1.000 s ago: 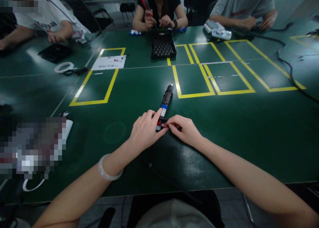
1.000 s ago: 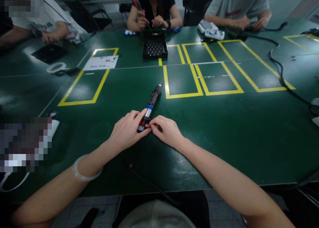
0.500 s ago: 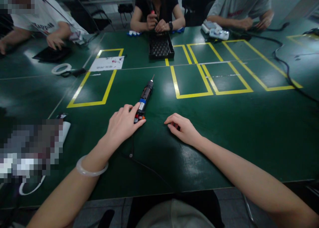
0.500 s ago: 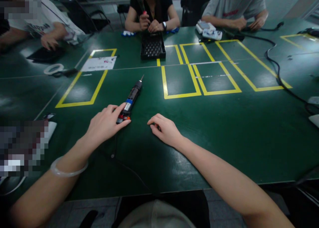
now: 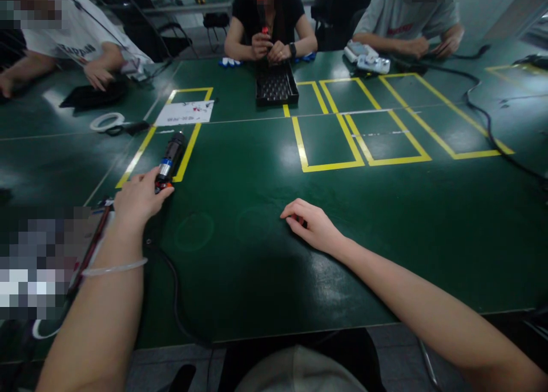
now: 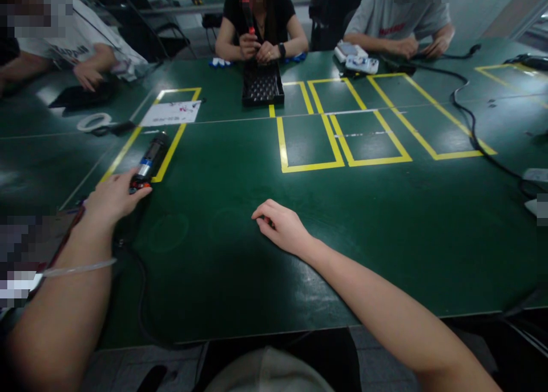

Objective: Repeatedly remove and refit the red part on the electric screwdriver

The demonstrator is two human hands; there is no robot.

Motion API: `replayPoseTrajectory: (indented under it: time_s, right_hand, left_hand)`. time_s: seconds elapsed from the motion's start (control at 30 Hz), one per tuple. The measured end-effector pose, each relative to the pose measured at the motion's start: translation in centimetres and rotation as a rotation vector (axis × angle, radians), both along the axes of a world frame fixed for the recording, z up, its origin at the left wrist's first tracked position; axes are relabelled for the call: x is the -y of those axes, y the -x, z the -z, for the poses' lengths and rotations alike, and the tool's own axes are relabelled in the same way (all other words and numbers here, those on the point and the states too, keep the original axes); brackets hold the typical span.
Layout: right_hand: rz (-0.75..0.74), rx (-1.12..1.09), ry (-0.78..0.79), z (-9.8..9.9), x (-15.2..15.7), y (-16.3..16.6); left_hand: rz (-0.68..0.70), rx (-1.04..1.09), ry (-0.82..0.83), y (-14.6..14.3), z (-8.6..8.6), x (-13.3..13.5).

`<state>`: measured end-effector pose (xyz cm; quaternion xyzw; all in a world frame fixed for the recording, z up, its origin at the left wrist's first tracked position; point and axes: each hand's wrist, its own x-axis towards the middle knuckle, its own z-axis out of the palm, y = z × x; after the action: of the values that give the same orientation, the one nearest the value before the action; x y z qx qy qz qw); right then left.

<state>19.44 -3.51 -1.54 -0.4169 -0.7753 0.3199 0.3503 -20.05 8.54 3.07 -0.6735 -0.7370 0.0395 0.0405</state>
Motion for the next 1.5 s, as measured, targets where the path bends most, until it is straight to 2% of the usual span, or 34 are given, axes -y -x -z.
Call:
replayPoseTrajectory:
  time_s: [0.2,0.33,0.53,0.6,0.67,0.8,0.87,1.0,1.13,1.23,1.5]
  right_hand:
    - [0.002,-0.004,0.003,-0.1,0.0,0.0]
    - [-0.006,-0.003,0.001,-0.1,0.0,0.0]
    - [-0.008,-0.010,-0.002,0.0,-0.1,0.1]
    - [-0.006,-0.009,0.003,0.0,-0.1,0.1]
    - [-0.003,-0.006,0.010,0.0,-0.1,0.1]
    - [-0.002,-0.024,0.021,0.0,-0.1,0.1]
    - [0.004,-0.042,0.022,-0.1,-0.1,0.1]
    - [0.041,-0.112,0.090,-0.2,-0.1,0.3]
    - [0.051,-0.255,0.269,-0.2,-0.3,0.3]
    - [0.047,-0.351,0.354,0.0,-0.5,0.4]
    - [0.030,-0.450,0.455,0.1,-0.6,0.5]
  left_hand:
    - [0.006,-0.087,-0.175,-0.6,0.3,1.1]
    - [0.019,-0.123,-0.192,-1.2,0.3,1.2]
    - [-0.089,-0.029,-0.189,-1.0,-0.2,1.0]
    - [-0.084,0.122,-0.246,-1.5,-0.6,1.1]
    - [-0.049,0.426,-0.238,-2.8,-1.1,1.4]
    - [0.130,1.121,0.048,-7.7,-1.3,2.8]
    - [0.187,1.302,0.208,-10.6,-0.9,3.9]
    - [0.253,1.446,0.456,-14.9,-0.2,5.9]
    - [0.326,1.427,0.573,-16.9,-0.3,7.0]
    - [0.432,1.341,0.549,-17.4,-0.5,7.6]
    - [0.776,0.905,0.123,-17.5,-0.3,8.9]
